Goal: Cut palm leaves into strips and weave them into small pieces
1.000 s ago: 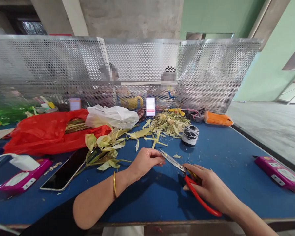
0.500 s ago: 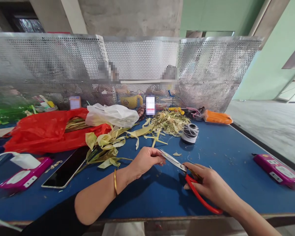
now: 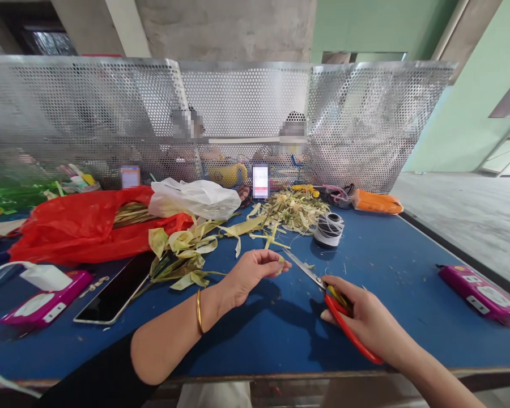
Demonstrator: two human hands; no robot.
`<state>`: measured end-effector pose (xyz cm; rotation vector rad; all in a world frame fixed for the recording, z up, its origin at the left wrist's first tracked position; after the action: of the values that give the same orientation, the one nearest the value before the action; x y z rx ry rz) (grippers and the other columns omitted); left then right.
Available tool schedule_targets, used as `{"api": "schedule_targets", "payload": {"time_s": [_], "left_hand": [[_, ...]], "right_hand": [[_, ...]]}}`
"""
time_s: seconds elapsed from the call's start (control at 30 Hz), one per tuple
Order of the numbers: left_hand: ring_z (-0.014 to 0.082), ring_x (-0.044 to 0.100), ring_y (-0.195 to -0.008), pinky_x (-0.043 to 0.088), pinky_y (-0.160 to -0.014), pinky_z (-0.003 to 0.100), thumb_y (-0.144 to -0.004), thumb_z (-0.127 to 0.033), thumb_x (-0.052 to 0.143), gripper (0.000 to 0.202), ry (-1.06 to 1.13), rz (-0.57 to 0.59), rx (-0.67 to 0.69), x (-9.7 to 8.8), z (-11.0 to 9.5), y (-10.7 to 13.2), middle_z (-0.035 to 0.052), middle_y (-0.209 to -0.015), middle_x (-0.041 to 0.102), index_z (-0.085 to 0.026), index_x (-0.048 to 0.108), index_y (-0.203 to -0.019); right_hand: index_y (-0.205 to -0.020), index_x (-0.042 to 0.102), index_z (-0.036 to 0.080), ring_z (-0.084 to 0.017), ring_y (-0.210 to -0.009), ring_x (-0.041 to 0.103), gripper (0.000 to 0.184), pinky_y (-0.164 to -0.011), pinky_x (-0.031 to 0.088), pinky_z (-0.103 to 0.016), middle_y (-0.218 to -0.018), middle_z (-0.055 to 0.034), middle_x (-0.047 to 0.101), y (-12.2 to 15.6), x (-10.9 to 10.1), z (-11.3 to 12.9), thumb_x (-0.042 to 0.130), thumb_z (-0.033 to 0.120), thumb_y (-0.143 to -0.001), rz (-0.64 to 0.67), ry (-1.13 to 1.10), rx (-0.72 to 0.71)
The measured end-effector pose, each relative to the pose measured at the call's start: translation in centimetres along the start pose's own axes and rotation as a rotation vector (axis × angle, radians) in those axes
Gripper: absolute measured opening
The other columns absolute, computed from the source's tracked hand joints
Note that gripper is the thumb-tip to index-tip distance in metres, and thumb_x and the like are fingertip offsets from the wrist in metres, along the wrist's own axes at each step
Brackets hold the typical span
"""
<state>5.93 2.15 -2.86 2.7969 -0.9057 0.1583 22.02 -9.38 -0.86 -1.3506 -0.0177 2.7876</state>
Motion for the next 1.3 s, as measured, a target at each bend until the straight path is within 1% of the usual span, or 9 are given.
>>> {"api": "schedule_targets", "payload": {"time_s": [0.07, 0.13, 0.27, 0.43, 0.63, 0.73, 0.9, 1.03, 1.3], "left_hand": [[0.012, 0.061, -0.075, 0.044, -0.07, 0.022, -0.063, -0.028, 0.08, 0.02, 0.055, -0.052, -0.013, -0.6, 0.3, -0.1, 0.0038, -0.083, 0.07, -0.016, 0.069, -0.076], [0.0092, 0.056, -0.068, 0.042, -0.065, 0.02, -0.06, -0.027, 0.082, 0.024, 0.121, -0.096, -0.031, -1.1, 0.6, -0.3, 0.0012, -0.077, 0.066, -0.016, 0.069, -0.076], [0.0071, 0.053, -0.061, 0.042, -0.061, 0.02, -0.06, -0.031, 0.084, 0.026, 0.257, -0.127, -0.049, -1.4, 0.9, -0.4, -0.0018, -0.066, 0.06, -0.015, 0.067, -0.073], [0.0074, 0.057, -0.061, 0.047, -0.063, 0.02, -0.062, -0.028, 0.083, 0.024, 0.361, -0.148, -0.037, -1.3, 1.0, -0.3, -0.0008, -0.069, 0.065, -0.015, 0.068, -0.076], [0.0076, 0.059, -0.059, 0.049, -0.059, 0.018, -0.068, -0.016, 0.077, 0.013, 0.464, -0.179, -0.064, -0.6, 1.3, 0.2, -0.0001, -0.066, 0.064, -0.014, 0.067, -0.076], [0.0078, 0.061, -0.059, 0.051, -0.059, 0.018, -0.071, -0.012, 0.074, 0.01, 0.508, -0.193, -0.09, -0.4, 1.6, 0.4, 0.0003, -0.067, 0.065, -0.014, 0.067, -0.077], [0.0091, 0.064, -0.065, 0.053, -0.06, 0.018, -0.074, -0.012, 0.072, 0.009, 0.568, -0.175, -0.083, -0.3, 2.2, 0.2, 0.0003, -0.073, 0.066, -0.015, 0.066, -0.079], [0.0115, 0.066, -0.072, 0.055, -0.063, 0.02, -0.078, -0.011, 0.069, 0.006, 0.583, -0.158, -0.09, -0.2, 2.4, 0.0, 0.0037, -0.081, 0.069, -0.014, 0.066, -0.082], [0.0112, 0.066, -0.069, 0.055, -0.066, 0.021, -0.079, -0.007, 0.066, 0.006, 0.65, -0.167, -0.116, -0.1, 2.6, 0.1, 0.0049, -0.078, 0.07, -0.011, 0.069, -0.082]], "right_hand": [[-0.124, 0.057, 0.026, -0.021, -0.079, 0.064, 0.051, -0.071, 0.05, -0.031, -0.098, -0.0043, 0.07, 0.1, 0.1, 0.4, 0.063, 0.049, -0.08, 0.002, 0.041, -0.012], [-0.126, 0.056, 0.028, -0.023, -0.08, 0.064, 0.052, -0.072, 0.049, -0.033, -0.1, -0.0047, 0.069, 0.2, 0.2, 0.6, 0.064, 0.049, -0.078, -0.008, 0.089, -0.025], [-0.129, 0.053, 0.028, -0.025, -0.086, 0.065, 0.057, -0.076, 0.049, -0.037, -0.107, -0.0074, 0.067, 0.2, 0.1, 1.0, 0.064, 0.048, -0.077, -0.05, 0.155, -0.044], [-0.127, 0.055, 0.026, -0.025, -0.081, 0.064, 0.054, -0.072, 0.05, -0.037, -0.105, -0.0081, 0.068, 0.2, 0.2, 1.3, 0.063, 0.05, -0.078, -0.107, 0.226, -0.059], [-0.127, 0.053, 0.024, -0.025, -0.086, 0.065, 0.049, -0.073, 0.05, -0.036, -0.107, -0.008, 0.066, 0.0, 0.9, 1.8, 0.056, 0.047, -0.084, -0.122, 0.259, -0.067], [-0.128, 0.052, 0.024, -0.024, -0.085, 0.065, 0.048, -0.071, 0.05, -0.035, -0.106, -0.0076, 0.066, -0.1, 1.2, 2.2, 0.055, 0.048, -0.086, -0.127, 0.265, -0.076], [-0.13, 0.05, 0.024, -0.024, -0.084, 0.065, 0.047, -0.07, 0.05, -0.034, -0.104, -0.0076, 0.066, -0.3, 1.5, 2.7, 0.053, 0.046, -0.088, -0.14, 0.266, -0.093], [-0.128, 0.05, 0.024, -0.023, -0.082, 0.067, 0.043, -0.067, 0.05, -0.032, -0.103, -0.0073, 0.067, -0.5, 1.6, 2.9, 0.052, 0.044, -0.089, -0.161, 0.268, -0.112], [-0.125, 0.051, 0.022, -0.024, -0.081, 0.069, 0.042, -0.064, 0.052, -0.032, -0.099, -0.0073, 0.069, -0.6, 2.0, 3.1, 0.05, 0.046, -0.091, -0.175, 0.322, -0.128]]}}
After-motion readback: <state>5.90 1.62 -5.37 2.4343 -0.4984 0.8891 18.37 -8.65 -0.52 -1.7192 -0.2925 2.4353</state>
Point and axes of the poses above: each hand's wrist, its own y-axis away from the middle knuckle, its own x-axis out of the palm, z = x × y, the point moved 9 cm from there along -y, towards the middle knuckle
